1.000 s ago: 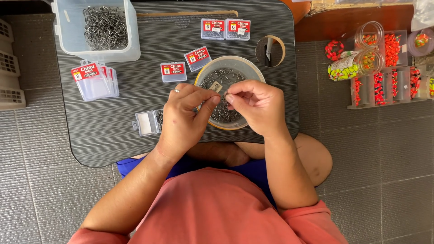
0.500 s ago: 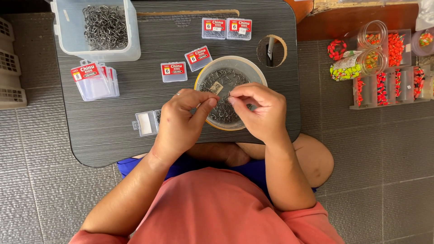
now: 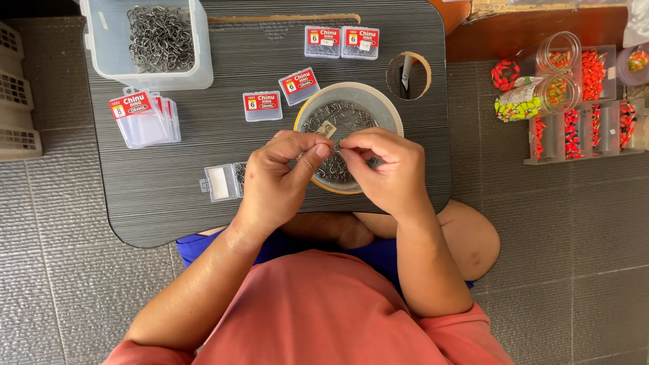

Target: The person sits on the floor and assembles fishing rigs by hand. They pick up small metal hooks from a bowl and attach them to small plastic containers labeled 'Chinu'.

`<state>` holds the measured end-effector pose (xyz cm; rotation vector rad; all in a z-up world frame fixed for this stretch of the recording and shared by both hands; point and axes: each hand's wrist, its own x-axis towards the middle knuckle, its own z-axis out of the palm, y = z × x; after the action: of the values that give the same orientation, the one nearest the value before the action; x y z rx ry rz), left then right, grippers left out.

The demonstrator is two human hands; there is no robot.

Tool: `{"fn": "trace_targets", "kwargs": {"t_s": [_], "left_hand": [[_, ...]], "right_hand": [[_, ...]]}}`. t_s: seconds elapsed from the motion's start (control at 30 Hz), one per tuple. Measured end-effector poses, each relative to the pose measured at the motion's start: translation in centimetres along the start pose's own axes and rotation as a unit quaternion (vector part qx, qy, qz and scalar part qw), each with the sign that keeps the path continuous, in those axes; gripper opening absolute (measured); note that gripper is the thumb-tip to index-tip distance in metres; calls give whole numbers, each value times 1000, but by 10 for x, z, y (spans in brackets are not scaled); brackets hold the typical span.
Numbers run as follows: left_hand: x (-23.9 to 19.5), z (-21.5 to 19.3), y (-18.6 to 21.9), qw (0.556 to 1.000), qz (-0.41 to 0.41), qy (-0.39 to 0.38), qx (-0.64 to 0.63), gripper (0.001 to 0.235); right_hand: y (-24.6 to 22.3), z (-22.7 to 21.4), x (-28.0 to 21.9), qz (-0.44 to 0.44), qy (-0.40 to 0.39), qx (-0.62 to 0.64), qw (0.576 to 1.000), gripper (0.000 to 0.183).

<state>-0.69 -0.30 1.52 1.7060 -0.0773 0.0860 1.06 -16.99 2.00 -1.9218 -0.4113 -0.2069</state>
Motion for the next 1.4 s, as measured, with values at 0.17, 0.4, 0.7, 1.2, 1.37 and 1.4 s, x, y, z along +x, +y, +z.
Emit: {"fn": "trace_targets", "kwargs": {"t_s": [0.17, 0.4, 0.7, 1.2, 1.37, 1.4], "left_hand": [[3, 2, 7, 1000, 27, -4, -15, 7], [2, 1, 4, 999, 23, 2, -26, 6], [0, -4, -2, 968, 194, 50, 153, 3], [-38, -85, -39, 975, 83, 158, 131, 4], [-58, -111, -54, 976, 43, 175, 119, 2], [-61, -115, -56, 977, 39, 175, 114, 2]], "right_hand": [[-9, 4, 0, -12, -8, -25, 1000, 14], [-8, 7, 0, -31, -5, -11, 999, 12], [-2, 8, -10, -25, 1, 40, 999, 6], [-41, 55, -14, -151, -60, -76, 984, 9], [-30, 86, -14, -175, -89, -146, 970, 9], [-28, 92, -14, -183, -95, -170, 964, 8]]}}
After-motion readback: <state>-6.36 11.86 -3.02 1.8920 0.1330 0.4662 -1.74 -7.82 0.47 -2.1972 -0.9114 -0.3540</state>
